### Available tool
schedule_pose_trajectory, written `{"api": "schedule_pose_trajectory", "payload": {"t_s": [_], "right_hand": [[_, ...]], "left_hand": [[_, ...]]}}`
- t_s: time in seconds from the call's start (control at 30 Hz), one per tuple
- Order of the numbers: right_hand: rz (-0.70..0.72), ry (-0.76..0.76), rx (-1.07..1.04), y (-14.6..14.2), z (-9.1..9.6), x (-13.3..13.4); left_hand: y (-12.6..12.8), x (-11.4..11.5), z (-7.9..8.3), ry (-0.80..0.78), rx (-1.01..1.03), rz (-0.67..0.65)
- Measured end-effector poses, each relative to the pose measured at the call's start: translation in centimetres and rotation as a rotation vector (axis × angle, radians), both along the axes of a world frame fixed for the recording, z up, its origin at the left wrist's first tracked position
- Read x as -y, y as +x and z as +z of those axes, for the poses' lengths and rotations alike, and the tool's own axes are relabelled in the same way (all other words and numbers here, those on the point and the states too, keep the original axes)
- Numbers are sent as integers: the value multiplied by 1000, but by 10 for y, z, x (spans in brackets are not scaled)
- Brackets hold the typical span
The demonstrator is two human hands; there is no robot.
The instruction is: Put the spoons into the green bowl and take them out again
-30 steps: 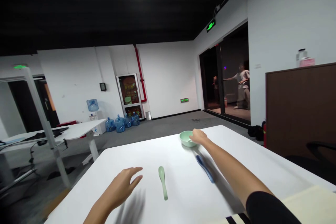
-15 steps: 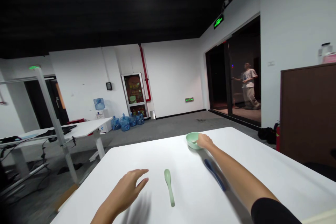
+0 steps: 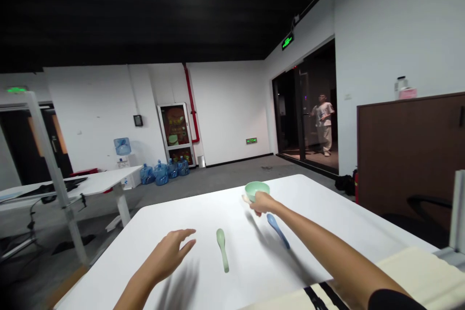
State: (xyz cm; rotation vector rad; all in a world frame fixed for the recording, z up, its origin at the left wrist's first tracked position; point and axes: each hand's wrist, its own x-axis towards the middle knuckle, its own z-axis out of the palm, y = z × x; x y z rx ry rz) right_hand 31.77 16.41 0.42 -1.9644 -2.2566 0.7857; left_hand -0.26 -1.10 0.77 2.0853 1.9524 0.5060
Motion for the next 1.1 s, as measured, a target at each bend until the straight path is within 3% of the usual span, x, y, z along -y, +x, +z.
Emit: {"api": "schedule_pose_trajectory", "payload": {"t_s": [0.2,0.47,1.1], "right_hand": [[102,-181,62,-21,-21,35],[149,-252,122,-23,-49,34],[177,-265,236,-29,-46,54]], "left_hand": [[-2,1,-2,-6,1,6],[2,1,0,-28,-14,-2],[2,4,0,-35,4,8]]}}
